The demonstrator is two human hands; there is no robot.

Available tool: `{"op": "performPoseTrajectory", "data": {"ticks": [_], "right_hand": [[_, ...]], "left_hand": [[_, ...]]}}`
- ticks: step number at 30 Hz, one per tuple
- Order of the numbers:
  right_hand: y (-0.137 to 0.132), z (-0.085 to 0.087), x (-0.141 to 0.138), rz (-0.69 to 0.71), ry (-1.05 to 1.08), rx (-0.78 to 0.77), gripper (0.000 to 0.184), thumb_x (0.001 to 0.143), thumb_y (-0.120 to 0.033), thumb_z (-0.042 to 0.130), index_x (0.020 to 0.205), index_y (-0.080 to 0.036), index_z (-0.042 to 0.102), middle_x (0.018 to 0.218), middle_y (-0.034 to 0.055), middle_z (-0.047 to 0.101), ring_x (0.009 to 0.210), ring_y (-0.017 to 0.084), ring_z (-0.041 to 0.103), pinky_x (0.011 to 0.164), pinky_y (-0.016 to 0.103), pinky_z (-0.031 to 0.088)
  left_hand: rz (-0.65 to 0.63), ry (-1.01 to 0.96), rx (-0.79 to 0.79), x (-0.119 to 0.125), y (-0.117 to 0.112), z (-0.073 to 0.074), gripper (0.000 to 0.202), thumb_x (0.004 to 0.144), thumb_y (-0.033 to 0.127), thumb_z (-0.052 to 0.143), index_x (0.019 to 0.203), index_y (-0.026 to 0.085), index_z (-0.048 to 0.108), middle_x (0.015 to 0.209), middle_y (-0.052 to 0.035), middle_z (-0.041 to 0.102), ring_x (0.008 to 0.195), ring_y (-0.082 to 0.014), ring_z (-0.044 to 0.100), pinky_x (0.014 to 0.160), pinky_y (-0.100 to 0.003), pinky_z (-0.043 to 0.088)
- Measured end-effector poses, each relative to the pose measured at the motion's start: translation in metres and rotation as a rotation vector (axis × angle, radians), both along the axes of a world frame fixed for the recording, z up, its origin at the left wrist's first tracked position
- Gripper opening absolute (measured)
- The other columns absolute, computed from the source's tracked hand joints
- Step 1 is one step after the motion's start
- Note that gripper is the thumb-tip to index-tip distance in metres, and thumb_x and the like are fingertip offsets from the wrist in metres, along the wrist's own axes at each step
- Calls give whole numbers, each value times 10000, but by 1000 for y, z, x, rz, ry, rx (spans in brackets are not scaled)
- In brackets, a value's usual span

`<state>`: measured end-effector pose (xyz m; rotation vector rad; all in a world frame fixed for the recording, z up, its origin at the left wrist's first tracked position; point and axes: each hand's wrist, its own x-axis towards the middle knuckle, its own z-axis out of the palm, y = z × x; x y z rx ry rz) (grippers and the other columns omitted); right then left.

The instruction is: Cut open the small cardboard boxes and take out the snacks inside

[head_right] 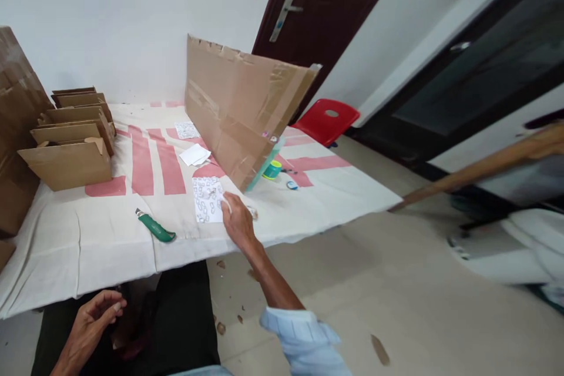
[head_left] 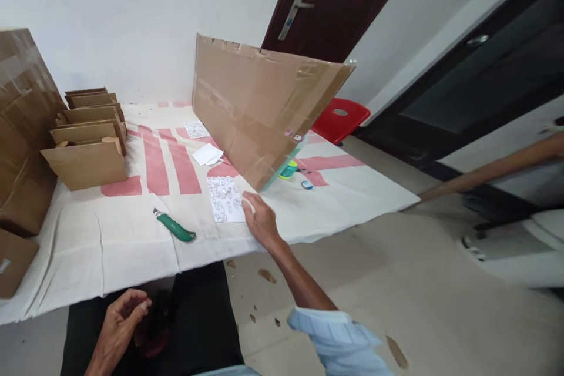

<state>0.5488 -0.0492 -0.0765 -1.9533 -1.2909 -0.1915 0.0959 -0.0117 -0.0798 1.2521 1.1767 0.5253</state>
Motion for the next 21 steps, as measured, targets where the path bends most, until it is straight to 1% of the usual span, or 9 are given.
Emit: {"op": "performPoseTrajectory", "data": {"ticks": [2,4,6,8,10,13,16,18,21], "right_hand": [[-26,-24,-20,-10,-14,-34,436,1036,-361,425,1280,-154,721,1349,197,719,1285,317,659,1162,520,493],[-39,-42,-38,-20,-16,-60,423,1043,-351,427,1274,-164,728,1369,193,709,1305,309,647,1168,507,497],[-42,-51,-48,-37,-12,-57,415,1050,-338,420,1276,-177,730,1385,182,700,1318,299,636,1169,492,501],[-41,-53,-48,-77,-25,-14,407,1054,-323,415,1272,-181,728,1396,181,688,1338,298,613,1170,498,493],[-41,-51,-36,-161,-60,60,398,1053,-331,434,1283,-163,713,1433,204,649,1384,317,558,1177,530,462],[-43,-47,-6,-337,-91,138,451,1032,-385,508,1372,-122,643,1500,247,567,1428,350,476,1167,554,426],[-42,-45,28,-421,-54,7,497,993,-389,565,1406,-117,610,1418,232,613,1329,345,516,1099,496,448],[-39,-45,46,-426,-28,-101,420,971,-350,585,1321,-133,668,1273,191,687,1201,329,563,1034,453,459],[-34,-45,64,-431,-19,-137,317,954,-302,594,1201,-153,726,1167,155,717,1095,306,570,975,412,448]], "left_hand": [[-14,3,10,0,1,-3,614,571,705,902,873,180,800,884,-128,827,810,-282,753,719,-332,595],[-19,-3,27,1,2,-5,621,579,709,901,891,182,805,895,-131,830,817,-284,758,717,-327,600],[-30,-8,26,0,3,-6,619,588,702,907,915,185,810,920,-135,835,839,-296,769,725,-333,611],[-51,-4,11,-1,4,-5,618,590,691,916,931,185,814,942,-139,837,848,-304,776,734,-344,622],[-66,10,6,-3,4,-4,627,579,692,924,930,184,817,947,-139,838,843,-302,775,736,-345,625],[-67,23,24,-4,2,0,650,558,710,926,926,185,820,950,-140,838,836,-293,769,730,-335,621],[-71,28,54,-3,-1,3,661,567,727,912,933,184,820,951,-138,836,840,-294,767,731,-340,617],[-60,34,91,-1,-4,4,675,562,751,896,916,182,815,929,-134,832,826,-295,761,720,-344,612],[-42,36,120,0,-7,2,701,539,779,883,899,183,808,900,-130,827,801,-295,753,697,-346,605]]}}
